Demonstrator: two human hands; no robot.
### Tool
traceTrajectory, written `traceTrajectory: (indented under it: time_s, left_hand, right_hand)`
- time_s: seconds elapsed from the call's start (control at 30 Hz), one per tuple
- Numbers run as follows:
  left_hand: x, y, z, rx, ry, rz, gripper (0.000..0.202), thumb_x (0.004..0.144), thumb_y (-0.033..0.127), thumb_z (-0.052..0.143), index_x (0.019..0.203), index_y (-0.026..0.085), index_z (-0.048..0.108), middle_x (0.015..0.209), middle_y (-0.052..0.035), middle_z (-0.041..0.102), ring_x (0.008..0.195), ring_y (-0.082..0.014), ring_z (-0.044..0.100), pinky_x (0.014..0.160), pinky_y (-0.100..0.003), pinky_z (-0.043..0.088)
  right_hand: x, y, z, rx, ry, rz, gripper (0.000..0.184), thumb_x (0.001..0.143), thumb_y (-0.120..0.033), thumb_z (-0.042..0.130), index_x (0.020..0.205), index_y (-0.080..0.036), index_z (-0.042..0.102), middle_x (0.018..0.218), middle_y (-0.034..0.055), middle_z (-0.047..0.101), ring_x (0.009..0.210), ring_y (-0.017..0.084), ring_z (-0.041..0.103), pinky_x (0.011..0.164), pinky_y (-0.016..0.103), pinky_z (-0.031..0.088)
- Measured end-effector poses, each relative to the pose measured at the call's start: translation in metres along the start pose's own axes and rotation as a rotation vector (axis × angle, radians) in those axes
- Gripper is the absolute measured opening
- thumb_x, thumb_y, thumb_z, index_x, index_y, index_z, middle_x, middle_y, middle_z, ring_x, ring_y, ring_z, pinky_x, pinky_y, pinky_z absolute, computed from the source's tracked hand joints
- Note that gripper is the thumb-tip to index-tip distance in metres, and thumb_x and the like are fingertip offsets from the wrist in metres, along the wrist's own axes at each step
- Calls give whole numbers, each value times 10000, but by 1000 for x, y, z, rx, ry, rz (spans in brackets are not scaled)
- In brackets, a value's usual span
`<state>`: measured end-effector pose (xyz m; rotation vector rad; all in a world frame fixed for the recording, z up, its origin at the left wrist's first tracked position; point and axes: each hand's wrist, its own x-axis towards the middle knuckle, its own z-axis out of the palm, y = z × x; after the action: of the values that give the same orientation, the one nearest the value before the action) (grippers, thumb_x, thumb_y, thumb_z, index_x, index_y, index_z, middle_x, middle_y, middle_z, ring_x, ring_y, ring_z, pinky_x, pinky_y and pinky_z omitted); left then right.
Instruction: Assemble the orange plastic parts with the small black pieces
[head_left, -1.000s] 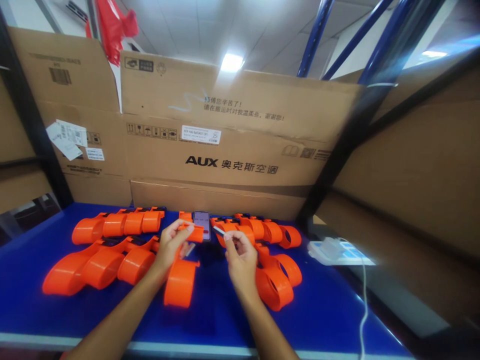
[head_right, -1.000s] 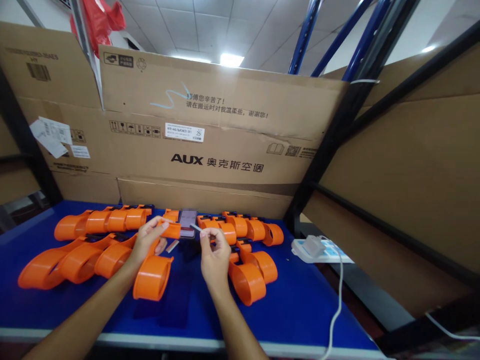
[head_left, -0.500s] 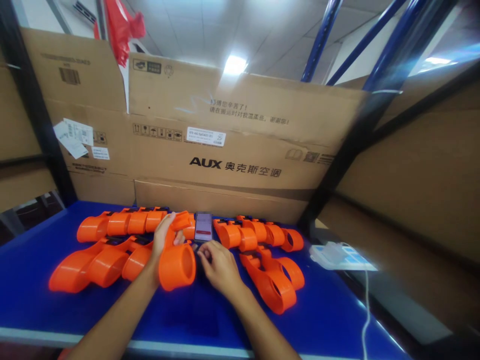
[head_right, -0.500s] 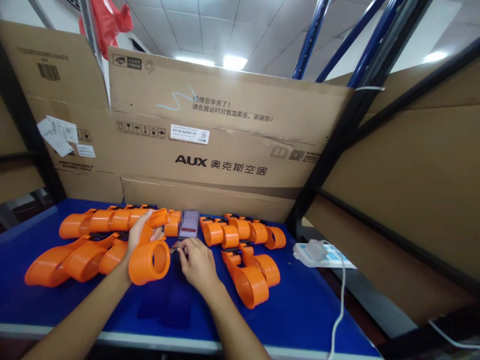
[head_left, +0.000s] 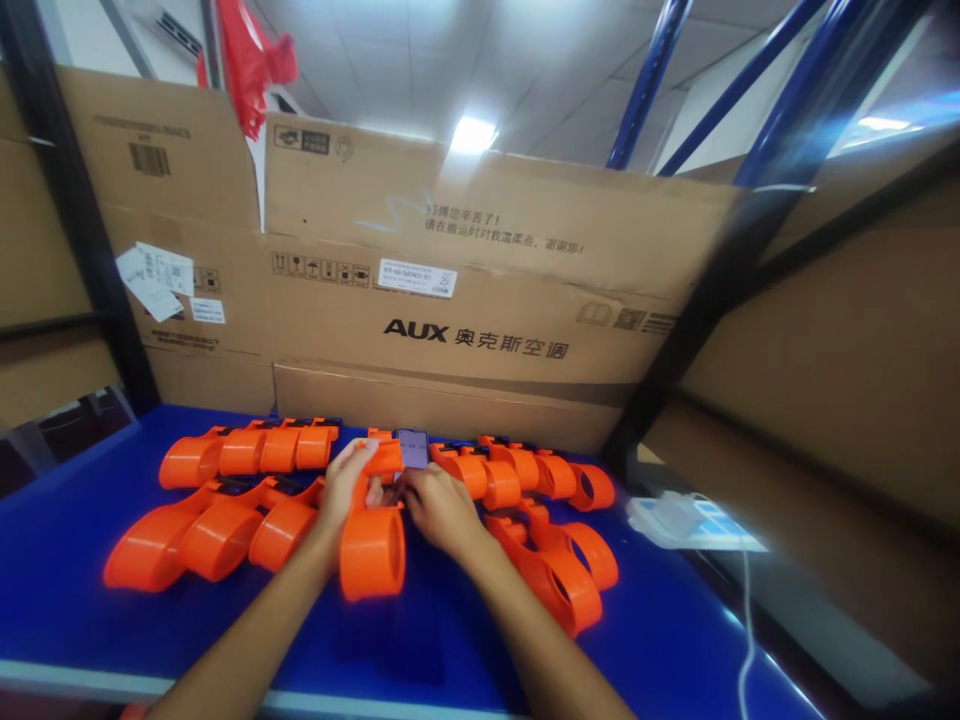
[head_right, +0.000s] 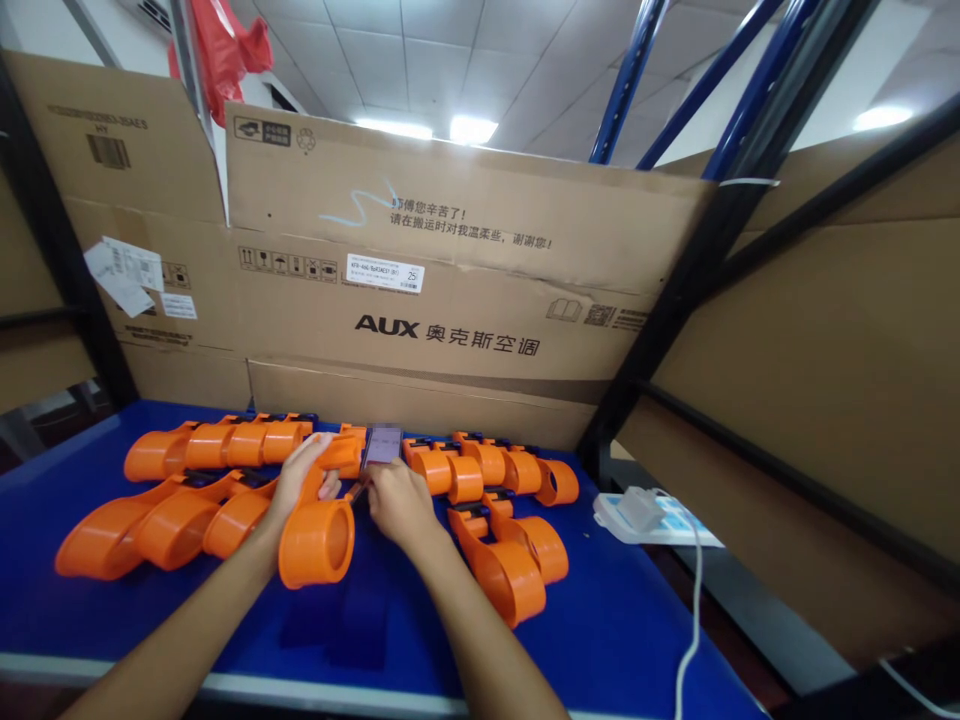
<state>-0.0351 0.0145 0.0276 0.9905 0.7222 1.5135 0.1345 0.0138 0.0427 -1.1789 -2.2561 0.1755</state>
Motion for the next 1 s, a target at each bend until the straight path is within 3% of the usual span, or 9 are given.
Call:
traceTrajectory:
  time_s: [0.17, 0.27, 0.33, 0.5, 0.6, 0.7, 0.8, 0.9, 1.0]
  left_hand:
    - [-9, 3, 8, 2, 65, 16, 360, 770, 528, 708, 816, 212, 543, 382, 84, 471, 297, -87, 409, 362, -181, 316]
    - [-11, 2, 14, -7, 131, 38, 357, 768, 513, 728, 823, 202, 561, 443, 74, 516, 337, -79, 440, 386, -177, 342]
    - [-9, 1, 18, -22, 192, 57, 366, 768, 521, 732, 852, 198, 581, 515, 59, 566, 389, -90, 493, 420, -190, 390]
    - [-12, 14, 25, 123, 254, 232, 440, 888, 570, 577, 1157, 224, 622, 1171, -98, 692, 1041, -235, 675, 831, -339, 552]
    - [-31, 38, 24, 442, 112, 454, 467, 950, 526, 494, 1340, 280, 565, 1460, -92, 526, 1369, -273, 454, 1111, -447, 387]
    - [-52, 66, 23, 870, -309, 514, 619, 804, 446, 736, 1382, 314, 558, 1454, -95, 532, 1364, -339, 436, 1146, -529, 329]
    - [-59, 88, 21, 1077, -550, 494, 829, 696, 427, 832, 1446, 329, 493, 1441, -106, 539, 1331, -368, 458, 1122, -560, 350]
    - [-48, 106, 10, 1170, -626, 463, 817, 715, 430, 809, 1455, 328, 478, 1433, -114, 541, 1307, -368, 479, 1112, -562, 350]
    - [-23, 124, -12, 1286, -543, 441, 799, 733, 456, 775, 1458, 313, 473, 1431, -116, 534, 1300, -368, 473, 1103, -542, 346]
  right_hand:
    - [-19, -2, -21, 240, 77, -1, 181, 941, -274, 588, 1048, -244, 730, 950, 60, 749, 842, 220, 671, 738, 306, 500]
    - [-39, -18, -38, 526, -49, -56, 371, 952, -363, 594, 1310, -267, 617, 1054, 48, 741, 770, 190, 672, 706, 309, 534]
    - [-51, -30, -44, 635, -116, -100, 598, 861, -386, 723, 1413, -279, 519, 1277, 76, 663, 1007, 238, 671, 859, 364, 541]
    - [-55, -39, -41, 906, -105, -42, 612, 876, -409, 708, 1409, -249, 455, 1256, 101, 655, 1133, 260, 642, 989, 436, 501]
    - [-45, -34, -35, 1006, -4, 19, 586, 883, -497, 676, 1372, -255, 461, 1240, 109, 653, 1142, 265, 641, 986, 445, 504]
    - [-38, -32, -33, 1049, 15, 16, 623, 854, -581, 671, 1352, -263, 474, 1170, 108, 672, 1082, 263, 664, 947, 437, 525]
    - [-34, -31, -32, 1062, -13, -68, 707, 799, -632, 705, 1349, -248, 479, 1133, 109, 676, 1030, 262, 668, 920, 431, 527]
    - [-30, -24, -32, 1005, -33, -90, 711, 828, -696, 621, 1349, -226, 505, 1082, 108, 685, 920, 235, 662, 803, 373, 545]
    - [-26, -7, -28, 922, 73, -26, 592, 943, -675, 433, 1292, -219, 575, 1015, 93, 696, 791, 194, 624, 634, 291, 509]
